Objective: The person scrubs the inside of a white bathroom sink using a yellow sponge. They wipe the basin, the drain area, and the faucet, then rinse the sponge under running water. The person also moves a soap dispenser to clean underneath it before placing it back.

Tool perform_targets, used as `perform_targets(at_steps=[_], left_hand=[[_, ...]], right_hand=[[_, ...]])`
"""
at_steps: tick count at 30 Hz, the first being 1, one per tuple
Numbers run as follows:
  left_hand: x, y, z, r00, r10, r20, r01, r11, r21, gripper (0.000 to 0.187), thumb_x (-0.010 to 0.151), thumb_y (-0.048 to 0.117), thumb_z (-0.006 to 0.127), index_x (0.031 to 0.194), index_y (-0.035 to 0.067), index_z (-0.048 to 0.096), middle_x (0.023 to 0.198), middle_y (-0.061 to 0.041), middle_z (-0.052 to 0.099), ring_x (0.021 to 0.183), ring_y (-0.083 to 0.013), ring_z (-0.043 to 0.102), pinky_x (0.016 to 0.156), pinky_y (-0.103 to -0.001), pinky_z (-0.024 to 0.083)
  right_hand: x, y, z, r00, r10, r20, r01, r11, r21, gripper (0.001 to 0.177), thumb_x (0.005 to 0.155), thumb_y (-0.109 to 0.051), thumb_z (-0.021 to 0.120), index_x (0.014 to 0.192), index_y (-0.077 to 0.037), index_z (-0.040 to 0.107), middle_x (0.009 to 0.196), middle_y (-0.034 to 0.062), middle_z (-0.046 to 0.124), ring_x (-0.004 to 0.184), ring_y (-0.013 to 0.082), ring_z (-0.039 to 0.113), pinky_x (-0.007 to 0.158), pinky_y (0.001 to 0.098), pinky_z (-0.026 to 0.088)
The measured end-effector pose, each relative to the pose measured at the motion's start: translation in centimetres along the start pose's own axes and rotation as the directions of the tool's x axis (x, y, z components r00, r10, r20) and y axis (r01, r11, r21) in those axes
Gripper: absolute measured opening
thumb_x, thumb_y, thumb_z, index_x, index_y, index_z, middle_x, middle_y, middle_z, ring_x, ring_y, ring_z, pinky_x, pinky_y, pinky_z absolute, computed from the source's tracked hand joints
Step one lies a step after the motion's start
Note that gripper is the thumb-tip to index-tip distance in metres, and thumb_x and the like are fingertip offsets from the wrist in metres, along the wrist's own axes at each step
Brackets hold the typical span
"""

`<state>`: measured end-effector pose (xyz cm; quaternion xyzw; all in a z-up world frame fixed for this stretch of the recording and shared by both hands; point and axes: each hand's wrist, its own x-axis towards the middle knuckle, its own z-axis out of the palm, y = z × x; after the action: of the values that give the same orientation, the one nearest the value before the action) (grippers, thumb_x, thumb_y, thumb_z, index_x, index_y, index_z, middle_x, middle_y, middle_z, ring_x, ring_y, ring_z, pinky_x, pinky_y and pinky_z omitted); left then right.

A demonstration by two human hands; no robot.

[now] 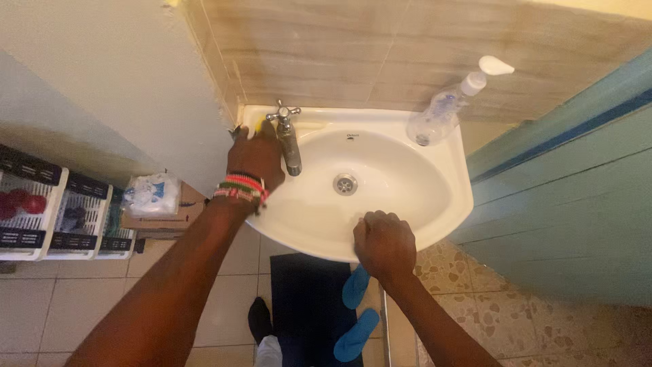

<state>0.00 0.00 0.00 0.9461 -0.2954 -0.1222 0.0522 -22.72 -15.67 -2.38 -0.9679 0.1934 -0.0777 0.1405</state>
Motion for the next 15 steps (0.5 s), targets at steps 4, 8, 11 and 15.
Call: perform_targets(at_steps=[4,8,11,15], left_hand=[[0.0,-0.6,0.7,0.994,0.067,-0.082,-0.064,0.997,0.033,0.061,0.079,0.01,0.067,0.132,-0.011,0.047,0.099,-0.02,0.073,0.101,-0.0344,0.072,0.121,-0.047,0.029],[-2.1,-0.3,2.9,0.957,0.135,-0.259,-0.096,0.983,0.157,0.074,0.068,0.012,0.069,0.132,-0.016,0.044,0.099,-0.024,0.073,0.101,-0.034,0.072,0.115,-0.045,0.03],[-1.9,-0.4,3.3,0.974,0.12,-0.192,-0.083,0.978,0.191,0.072,0.071,0.01,0.07,0.132,-0.018,0.044,0.099,-0.024,0.073,0.101,-0.034,0.072,0.118,-0.045,0.029],[0.0,-0.4,2.5,0.959,0.141,-0.247,-0.101,0.981,0.167,0.066,0.072,0.011,0.071,0.128,-0.014,0.048,0.103,-0.022,0.072,0.094,-0.0358,0.072,0.118,-0.046,0.03]], right_hand=[[0.0,0.1,-0.2,1.0,0.008,0.024,-0.008,1.0,-0.006,0.029,0.092,-0.025,0.057,0.069,-0.007,0.06,0.074,0.0132,0.064,0.077,0.0344,0.063,0.074,0.0491,0.049],[-0.2,0.3,0.0,0.999,-0.03,-0.043,0.031,0.999,0.021,0.026,0.09,-0.024,0.059,0.07,-0.007,0.062,0.072,0.0134,0.064,0.074,0.0343,0.063,0.074,0.05,0.049],[-0.3,0.5,0.4,0.995,-0.042,-0.092,0.046,0.998,0.046,0.027,0.091,-0.023,0.058,0.069,-0.007,0.062,0.072,0.0131,0.064,0.077,0.035,0.063,0.073,0.0499,0.049],[-0.3,0.6,0.6,0.993,-0.05,-0.109,0.054,0.998,0.034,0.026,0.091,-0.023,0.059,0.071,-0.007,0.063,0.073,0.0136,0.064,0.076,0.0359,0.063,0.072,0.0506,0.049]])
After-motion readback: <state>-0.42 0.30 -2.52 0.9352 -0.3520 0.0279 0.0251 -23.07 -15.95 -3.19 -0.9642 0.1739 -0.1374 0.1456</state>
